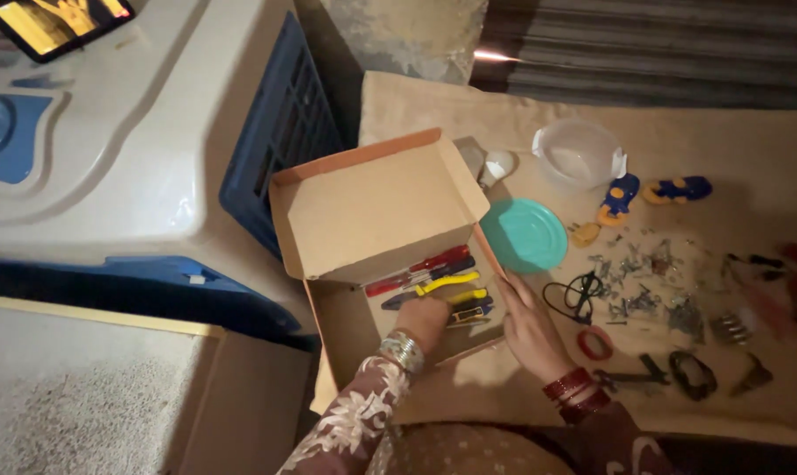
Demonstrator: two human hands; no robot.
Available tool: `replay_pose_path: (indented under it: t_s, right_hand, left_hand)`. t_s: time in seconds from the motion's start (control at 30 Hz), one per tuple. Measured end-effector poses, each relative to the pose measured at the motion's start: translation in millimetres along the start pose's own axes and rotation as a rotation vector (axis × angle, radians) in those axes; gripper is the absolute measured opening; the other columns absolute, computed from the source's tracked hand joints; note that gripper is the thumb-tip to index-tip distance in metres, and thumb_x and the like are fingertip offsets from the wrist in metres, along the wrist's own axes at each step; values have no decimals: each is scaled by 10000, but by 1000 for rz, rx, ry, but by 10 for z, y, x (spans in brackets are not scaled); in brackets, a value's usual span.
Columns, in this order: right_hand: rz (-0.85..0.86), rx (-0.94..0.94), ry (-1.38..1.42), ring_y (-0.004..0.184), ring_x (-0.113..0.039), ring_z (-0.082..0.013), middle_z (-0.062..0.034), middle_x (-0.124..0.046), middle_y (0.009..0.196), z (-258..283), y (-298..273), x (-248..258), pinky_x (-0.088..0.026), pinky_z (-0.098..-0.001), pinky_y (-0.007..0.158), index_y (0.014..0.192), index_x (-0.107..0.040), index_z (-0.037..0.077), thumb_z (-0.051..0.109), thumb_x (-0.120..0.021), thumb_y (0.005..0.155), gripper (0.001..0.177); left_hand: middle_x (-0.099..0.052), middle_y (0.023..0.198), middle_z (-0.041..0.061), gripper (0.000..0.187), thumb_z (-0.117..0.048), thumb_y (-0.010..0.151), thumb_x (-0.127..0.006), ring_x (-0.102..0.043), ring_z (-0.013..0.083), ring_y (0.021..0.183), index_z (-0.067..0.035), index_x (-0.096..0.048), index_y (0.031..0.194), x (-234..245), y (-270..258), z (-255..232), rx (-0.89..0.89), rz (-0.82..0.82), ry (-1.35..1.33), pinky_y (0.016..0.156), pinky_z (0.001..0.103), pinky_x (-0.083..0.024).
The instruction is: The person picks up various tools and small hardware items from a table and places them into a cardboard box. They handle screwdrivers, pliers, and other small items one by one, arranging them inside the box.
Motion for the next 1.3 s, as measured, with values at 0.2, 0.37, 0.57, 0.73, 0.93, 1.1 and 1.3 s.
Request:
replay_pose_path:
  t_s: [0.2,0.37,0.57,0.73,0.93,1.1,1.3]
  right_hand:
    - [5,-28,9,1383,-431,-404,-218,-423,1531,22,-3,16,-363,-454,1140,1495,-434,21,-43,-524,830,674]
    - [-1,-15,-12,1381,-449,-381,-182,-433,1534,47,-2,30,-372,-444,1142,1491,-435,28,-33,-529,835,665]
    - [15,-58,14,1348,-493,-388,-183,-446,1523,73,12,63,-423,-422,1103,1487,-454,38,-33,-517,836,658]
    - [50,-128,36,1313,-495,-403,-200,-439,1513,85,-3,76,-430,-432,1065,1490,-461,64,-16,-525,853,644]
    - [35,-82,86,1314,-500,-401,-208,-447,1510,127,13,127,-441,-431,1059,1463,-482,52,-33,-522,856,614]
    - [36,-96,76,1303,-518,-387,-193,-472,1488,129,10,130,-451,-424,1056,1441,-491,33,-30,-530,860,585]
    - [36,-84,73,1287,-517,-394,-202,-470,1478,148,-1,151,-449,-429,1048,1442,-493,12,-25,-535,856,588]
  left_hand:
    - [-756,987,169,159,-81,887,-631,-740,341,946,-109,-768,963,-78,113,-197,-32,68,23,802,446,-598]
    - [-754,1069,161,185,-63,891,-664,-733,321,1014,-102,-762,1042,-9,114,-404,-77,145,42,853,427,-593]
    - [-731,1113,137,454,-129,662,-917,-704,288,1080,-99,-746,1082,161,86,-610,-128,408,147,903,383,-577]
    - [-757,1085,138,303,-77,735,-841,-727,308,1053,-117,-787,1030,110,130,-626,-139,326,149,866,415,-596]
    - [-782,1052,124,199,-110,828,-789,-750,303,1019,-128,-795,1026,-34,189,-584,-156,231,212,828,418,-607]
    - [-760,1075,126,309,-109,753,-841,-733,287,1034,-133,-775,1053,33,175,-610,-167,329,309,820,391,-599]
    - [-763,1070,132,297,-114,790,-804,-740,289,1016,-127,-753,1083,20,230,-516,-128,299,271,817,411,-591]
Point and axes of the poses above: each hand's wrist, its own y-axis towards the middle knuckle, its own x-axis out of the back of the hand, z = x × y, the point moved 6 cm from there along y, towards the middle knuckle
